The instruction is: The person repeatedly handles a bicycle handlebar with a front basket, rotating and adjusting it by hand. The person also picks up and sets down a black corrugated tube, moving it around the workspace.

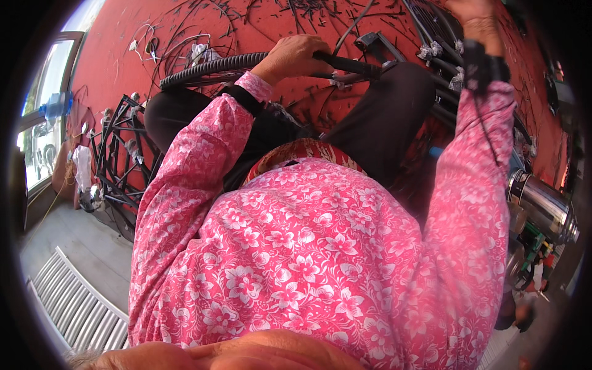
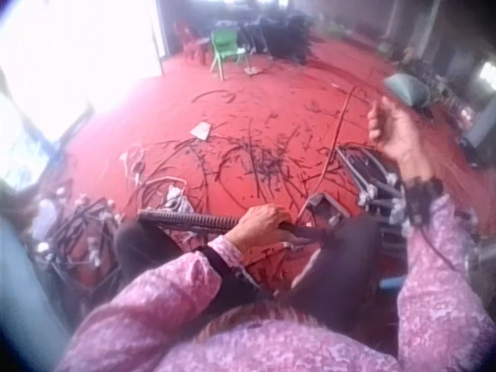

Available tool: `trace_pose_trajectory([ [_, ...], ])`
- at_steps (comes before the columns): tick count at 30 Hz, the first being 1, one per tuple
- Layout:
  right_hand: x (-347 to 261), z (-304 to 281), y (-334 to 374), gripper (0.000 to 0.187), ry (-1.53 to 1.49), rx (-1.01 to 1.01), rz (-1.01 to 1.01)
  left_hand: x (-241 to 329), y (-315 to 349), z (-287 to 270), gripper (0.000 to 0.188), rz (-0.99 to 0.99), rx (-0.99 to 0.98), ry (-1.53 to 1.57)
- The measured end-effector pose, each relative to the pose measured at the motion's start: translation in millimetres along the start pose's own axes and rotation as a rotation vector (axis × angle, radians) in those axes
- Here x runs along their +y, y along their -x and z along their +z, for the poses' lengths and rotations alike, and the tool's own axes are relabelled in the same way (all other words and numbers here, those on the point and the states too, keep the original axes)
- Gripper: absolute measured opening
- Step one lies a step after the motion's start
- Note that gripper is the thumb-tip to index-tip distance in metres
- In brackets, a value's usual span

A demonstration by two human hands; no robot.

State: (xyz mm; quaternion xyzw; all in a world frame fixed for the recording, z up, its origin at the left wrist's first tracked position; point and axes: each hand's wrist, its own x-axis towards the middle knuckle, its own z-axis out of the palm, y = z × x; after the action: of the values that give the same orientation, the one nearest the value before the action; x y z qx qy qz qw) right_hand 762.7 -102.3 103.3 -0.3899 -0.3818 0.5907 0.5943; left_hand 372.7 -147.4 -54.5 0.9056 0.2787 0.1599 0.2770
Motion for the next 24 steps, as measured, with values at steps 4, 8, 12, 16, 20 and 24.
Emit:
trace_pose_trajectory([
  [4, 118.5, 50.0, 55.5, 0.037, 0.714, -0.141, 0.339, -1.0, -5.0, -0.6, 0.040, -0.020, -0.022, 0.017],
  [8, 179.7, 93.6, 85.7, 0.033, 0.711, -0.066, 0.478, -4.6, -8.7, -2.8, 0.039, 0.030, -0.015, 0.012],
  [12, 209.3, 94.8, 84.6, 0.029, 0.722, -0.111, 0.438, -7.5, -4.3, 4.5, 0.041, -0.014, -0.016, -0.013],
  [16, 219.0, 93.6, 84.1, 0.020, 0.544, 0.011, 0.375, -4.2, 1.5, 7.5, 0.045, -0.047, 0.101, 0.014],
  [20, 211.8, 105.2, 90.2, 0.029, 0.959, -0.039, 0.144, 10.0, 11.4, 7.8, 0.038, -0.118, 0.223, 0.023],
  [24, 211.6, 114.2, 90.6, 0.026, 0.952, -0.022, 0.171, 13.1, 14.3, 5.5, 0.034, -0.141, 0.171, -0.028],
])
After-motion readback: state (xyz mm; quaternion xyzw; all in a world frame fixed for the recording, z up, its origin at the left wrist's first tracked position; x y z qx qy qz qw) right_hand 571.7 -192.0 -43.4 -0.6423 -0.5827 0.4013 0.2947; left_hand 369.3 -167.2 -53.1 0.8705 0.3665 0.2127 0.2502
